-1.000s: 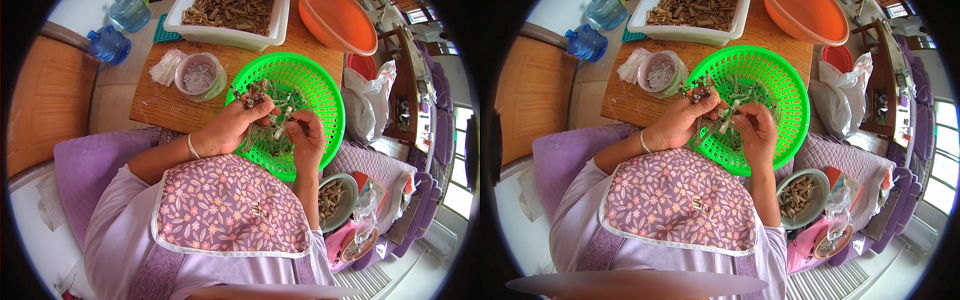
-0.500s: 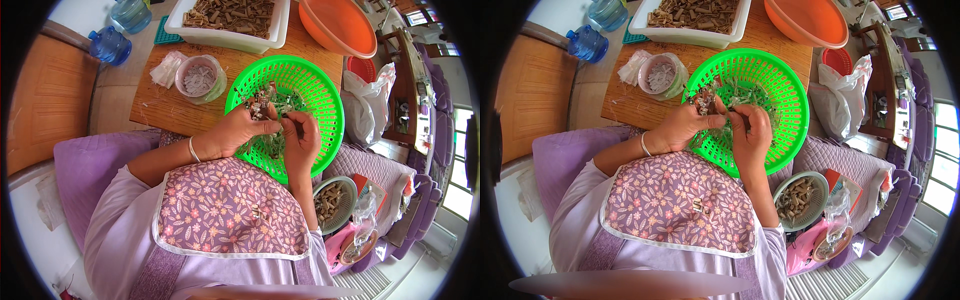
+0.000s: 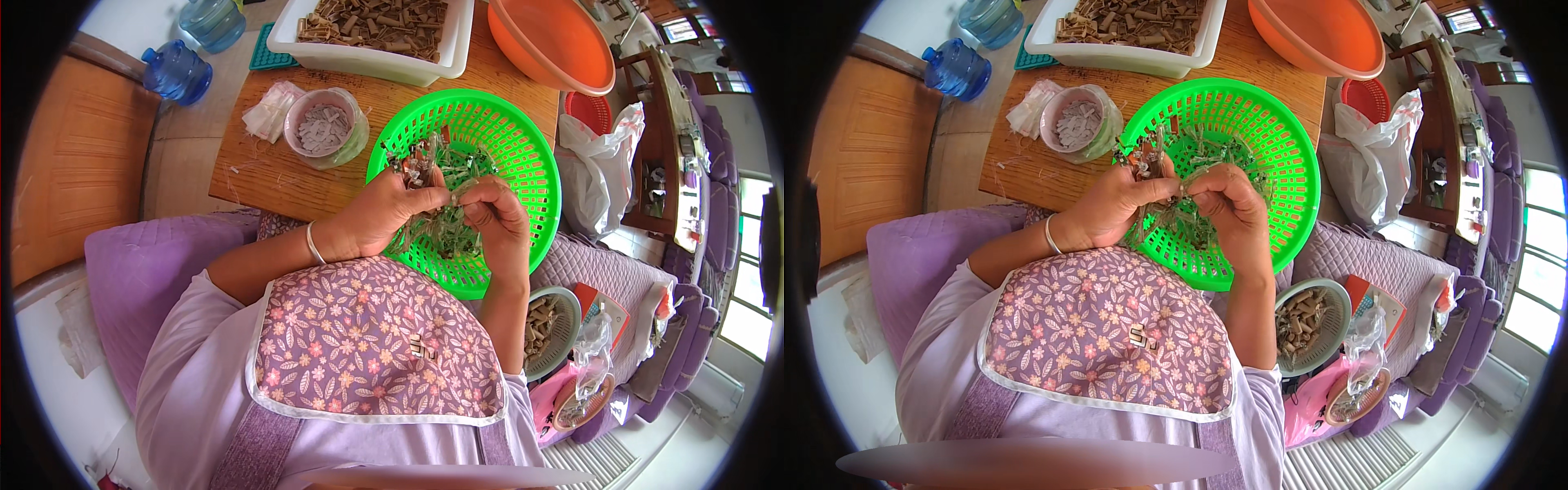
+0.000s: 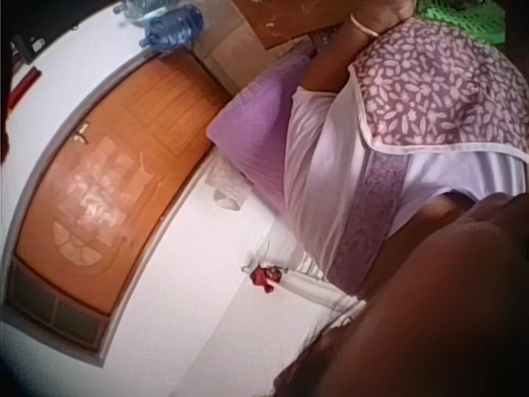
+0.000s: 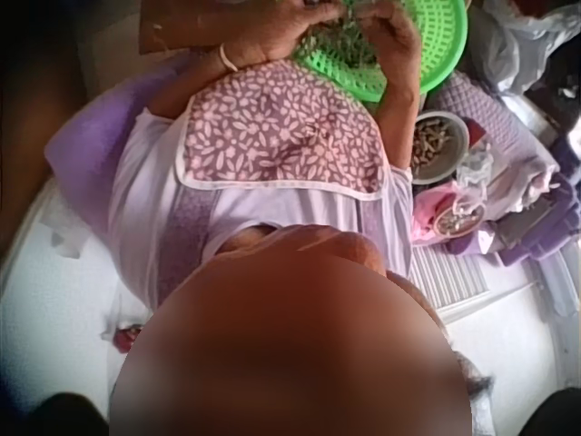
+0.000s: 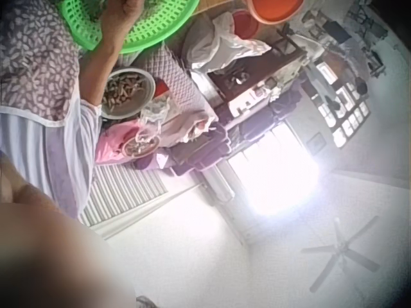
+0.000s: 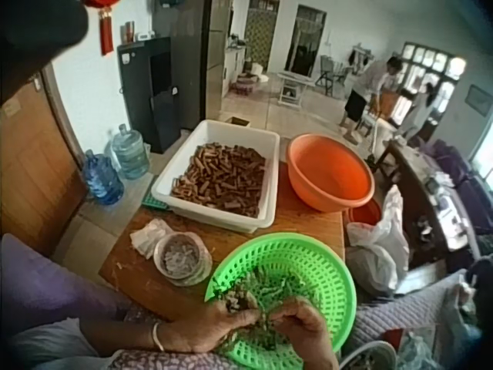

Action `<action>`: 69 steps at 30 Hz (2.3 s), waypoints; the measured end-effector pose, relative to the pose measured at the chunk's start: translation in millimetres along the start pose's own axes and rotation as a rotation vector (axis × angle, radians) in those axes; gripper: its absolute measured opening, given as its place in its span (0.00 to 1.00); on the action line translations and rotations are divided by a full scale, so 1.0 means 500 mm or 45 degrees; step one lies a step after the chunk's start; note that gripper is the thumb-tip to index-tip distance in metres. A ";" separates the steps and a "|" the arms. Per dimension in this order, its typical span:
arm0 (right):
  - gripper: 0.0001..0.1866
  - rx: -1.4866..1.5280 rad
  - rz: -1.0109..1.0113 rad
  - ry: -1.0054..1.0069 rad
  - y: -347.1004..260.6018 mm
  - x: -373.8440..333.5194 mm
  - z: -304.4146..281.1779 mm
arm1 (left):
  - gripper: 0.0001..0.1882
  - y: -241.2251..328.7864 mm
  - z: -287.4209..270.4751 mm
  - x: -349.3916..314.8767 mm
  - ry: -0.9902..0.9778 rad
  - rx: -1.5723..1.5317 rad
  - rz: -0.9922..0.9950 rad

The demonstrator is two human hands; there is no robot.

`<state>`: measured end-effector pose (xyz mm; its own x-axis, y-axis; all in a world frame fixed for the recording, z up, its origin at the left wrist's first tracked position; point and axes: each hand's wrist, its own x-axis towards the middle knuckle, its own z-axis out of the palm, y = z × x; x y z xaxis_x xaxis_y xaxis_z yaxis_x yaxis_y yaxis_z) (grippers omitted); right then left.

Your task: The recorder is sorting green herbal plants, removing stems and placing usable parts into a container.

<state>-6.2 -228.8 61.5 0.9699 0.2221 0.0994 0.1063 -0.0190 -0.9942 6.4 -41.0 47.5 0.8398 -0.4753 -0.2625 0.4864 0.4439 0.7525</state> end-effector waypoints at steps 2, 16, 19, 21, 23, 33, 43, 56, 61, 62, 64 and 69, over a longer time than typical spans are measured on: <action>0.08 -0.054 -0.049 -0.057 0.004 0.006 -0.011 | 0.06 0.000 -0.002 0.000 0.003 -0.001 0.025; 0.07 -0.009 -0.342 0.049 0.036 0.007 -0.023 | 0.08 0.009 0.001 -0.006 -0.060 -0.430 -0.232; 0.06 0.394 -0.151 0.291 0.016 0.000 -0.018 | 0.07 0.009 -0.007 0.000 -0.041 -0.311 -0.019; 0.05 0.505 -0.021 0.470 -0.003 -0.010 -0.031 | 0.07 0.016 -0.007 0.000 0.049 -0.276 -0.006; 0.06 0.429 0.001 0.564 -0.038 -0.022 -0.023 | 0.07 0.026 -0.002 -0.006 0.167 -0.198 0.045; 0.07 0.387 0.253 0.313 -0.108 0.016 0.058 | 0.11 0.031 -0.004 -0.018 0.032 0.504 0.143; 0.05 0.054 0.265 0.119 -0.060 0.072 0.094 | 0.21 0.026 -0.013 -0.019 -0.012 -0.016 0.075; 0.10 -1.138 0.136 -0.454 0.071 0.097 -0.032 | 0.08 0.084 -0.092 -0.039 0.266 -0.160 0.288; 0.07 -1.347 0.028 -0.408 0.122 0.106 0.032 | 0.08 0.069 -0.100 -0.031 0.114 -0.180 0.312; 0.07 -1.424 -0.081 -0.359 0.131 0.118 0.040 | 0.08 0.067 -0.099 -0.029 0.091 -0.213 0.306; 0.09 -1.555 -0.237 -0.414 0.172 0.137 0.039 | 0.08 0.077 -0.065 -0.038 0.179 -0.218 0.286; 0.06 -1.506 -0.211 -0.517 0.152 0.158 -0.006 | 0.08 0.105 -0.054 -0.065 0.376 -0.164 0.075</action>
<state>79.2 -215.5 -6.2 0.8113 0.5845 -0.0097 0.5544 -0.7746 -0.3043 11.1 18.5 79.2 0.8919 -0.2136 -0.3987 0.4456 0.5657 0.6938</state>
